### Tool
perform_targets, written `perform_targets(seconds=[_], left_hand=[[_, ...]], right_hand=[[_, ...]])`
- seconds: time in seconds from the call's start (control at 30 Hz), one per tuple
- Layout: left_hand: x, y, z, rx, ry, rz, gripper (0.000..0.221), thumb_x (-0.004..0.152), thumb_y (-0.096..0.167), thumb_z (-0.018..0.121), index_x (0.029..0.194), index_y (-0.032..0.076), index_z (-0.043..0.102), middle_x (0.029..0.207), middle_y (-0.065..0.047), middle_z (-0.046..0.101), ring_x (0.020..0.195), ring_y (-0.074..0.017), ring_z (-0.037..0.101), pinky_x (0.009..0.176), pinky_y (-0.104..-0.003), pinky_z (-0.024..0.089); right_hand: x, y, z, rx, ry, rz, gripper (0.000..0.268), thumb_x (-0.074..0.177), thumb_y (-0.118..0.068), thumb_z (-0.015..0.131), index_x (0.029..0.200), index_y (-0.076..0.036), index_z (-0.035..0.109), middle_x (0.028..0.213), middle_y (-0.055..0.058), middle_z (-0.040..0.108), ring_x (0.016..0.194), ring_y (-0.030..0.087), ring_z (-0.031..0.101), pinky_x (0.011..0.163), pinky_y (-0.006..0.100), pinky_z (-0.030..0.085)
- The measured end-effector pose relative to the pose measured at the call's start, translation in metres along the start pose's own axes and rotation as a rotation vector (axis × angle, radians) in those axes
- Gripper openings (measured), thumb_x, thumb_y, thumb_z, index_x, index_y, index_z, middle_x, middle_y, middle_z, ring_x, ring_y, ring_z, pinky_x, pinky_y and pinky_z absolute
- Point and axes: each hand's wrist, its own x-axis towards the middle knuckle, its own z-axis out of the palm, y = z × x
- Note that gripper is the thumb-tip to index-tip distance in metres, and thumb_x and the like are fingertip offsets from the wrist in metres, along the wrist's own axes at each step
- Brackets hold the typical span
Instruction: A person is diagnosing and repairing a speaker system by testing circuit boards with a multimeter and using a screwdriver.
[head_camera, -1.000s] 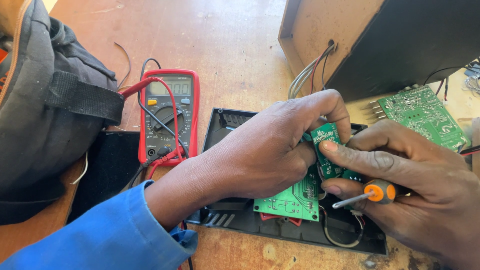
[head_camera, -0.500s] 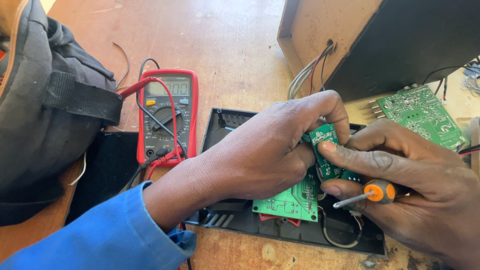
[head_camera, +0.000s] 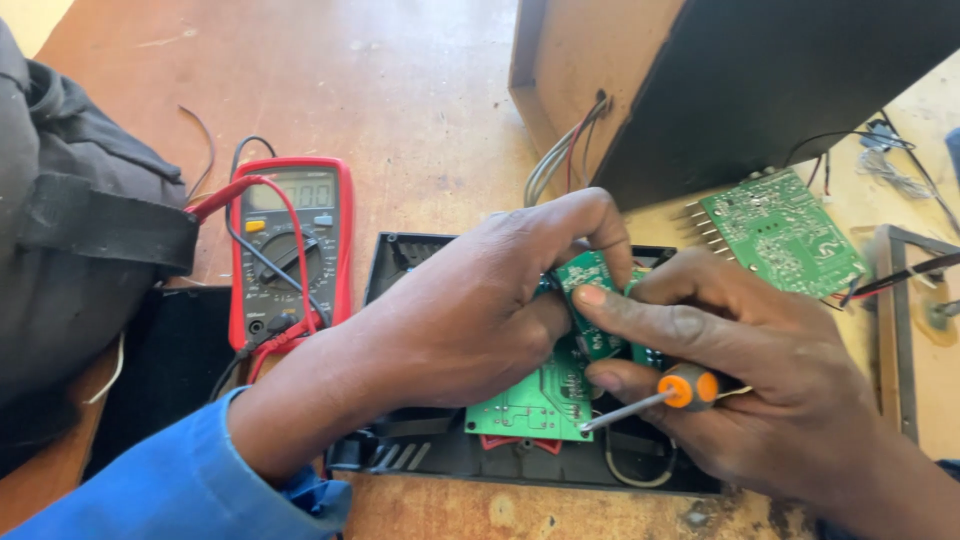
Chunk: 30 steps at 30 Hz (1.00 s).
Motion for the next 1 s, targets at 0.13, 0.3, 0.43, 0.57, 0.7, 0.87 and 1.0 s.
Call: perform_targets(seconds=[0.13, 0.3, 0.43, 0.57, 0.7, 0.87, 1.0], left_hand=[[0.001, -0.001, -0.006, 0.07, -0.063, 0.028, 0.037, 0.069, 0.002, 0.042, 0.102, 0.015, 0.052, 0.085, -0.008, 0.062, 0.078, -0.0268, 0.057, 0.07, -0.038, 0.044], [0.002, 0.008, -0.011, 0.106, -0.121, -0.042, 0.038, 0.068, 0.001, 0.043, 0.101, 0.017, 0.055, 0.086, -0.006, 0.066, 0.079, -0.0238, 0.059, 0.071, -0.036, 0.046], [0.004, 0.012, -0.01, 0.115, -0.144, -0.143, 0.035, 0.071, 0.001, 0.044, 0.099, 0.018, 0.057, 0.08, -0.002, 0.064, 0.073, -0.0191, 0.054, 0.065, -0.034, 0.045], [0.005, 0.013, -0.009, 0.142, -0.141, -0.204, 0.034, 0.074, 0.002, 0.044, 0.098, 0.02, 0.06, 0.078, 0.0, 0.064, 0.072, -0.017, 0.054, 0.064, -0.033, 0.046], [0.005, 0.013, -0.009, 0.162, -0.147, -0.246, 0.034, 0.075, 0.002, 0.045, 0.098, 0.022, 0.061, 0.075, 0.0, 0.062, 0.069, -0.0158, 0.051, 0.061, -0.033, 0.044], [0.005, 0.013, -0.009, 0.146, -0.144, -0.182, 0.033, 0.073, 0.003, 0.046, 0.097, 0.02, 0.06, 0.075, 0.0, 0.063, 0.07, -0.0165, 0.052, 0.063, -0.033, 0.044], [0.006, 0.015, -0.007, 0.173, -0.147, -0.207, 0.03, 0.073, 0.002, 0.05, 0.097, 0.017, 0.057, 0.079, 0.0, 0.065, 0.075, -0.0193, 0.055, 0.068, -0.037, 0.044]], right_hand=[[0.001, -0.002, 0.002, 0.026, -0.016, -0.05, 0.049, 0.09, -0.032, 0.074, 0.135, -0.016, 0.066, 0.102, 0.001, 0.069, 0.079, 0.016, 0.067, 0.064, 0.029, 0.051], [-0.001, -0.003, 0.001, -0.004, -0.012, -0.124, 0.048, 0.097, -0.031, 0.069, 0.141, -0.015, 0.06, 0.102, 0.004, 0.067, 0.078, 0.022, 0.068, 0.063, 0.035, 0.051], [-0.003, -0.004, -0.002, -0.002, -0.037, -0.127, 0.047, 0.102, -0.034, 0.063, 0.144, -0.016, 0.058, 0.102, 0.003, 0.064, 0.071, 0.023, 0.062, 0.058, 0.036, 0.048], [-0.004, -0.002, -0.002, -0.03, -0.047, -0.128, 0.048, 0.103, -0.035, 0.063, 0.147, -0.019, 0.055, 0.108, 0.003, 0.065, 0.073, 0.026, 0.061, 0.056, 0.039, 0.047], [-0.004, 0.0, -0.003, -0.043, -0.084, -0.114, 0.049, 0.102, -0.037, 0.063, 0.148, -0.021, 0.055, 0.105, 0.001, 0.063, 0.07, 0.026, 0.059, 0.052, 0.04, 0.045], [-0.002, 0.001, -0.006, 0.016, -0.054, -0.129, 0.046, 0.102, -0.036, 0.064, 0.145, -0.019, 0.058, 0.095, 0.002, 0.063, 0.067, 0.023, 0.057, 0.05, 0.038, 0.041], [0.002, 0.011, -0.019, -0.026, 0.035, -0.133, 0.041, 0.097, -0.034, 0.07, 0.133, -0.015, 0.066, 0.084, -0.002, 0.063, 0.06, 0.011, 0.055, 0.047, 0.029, 0.042]])
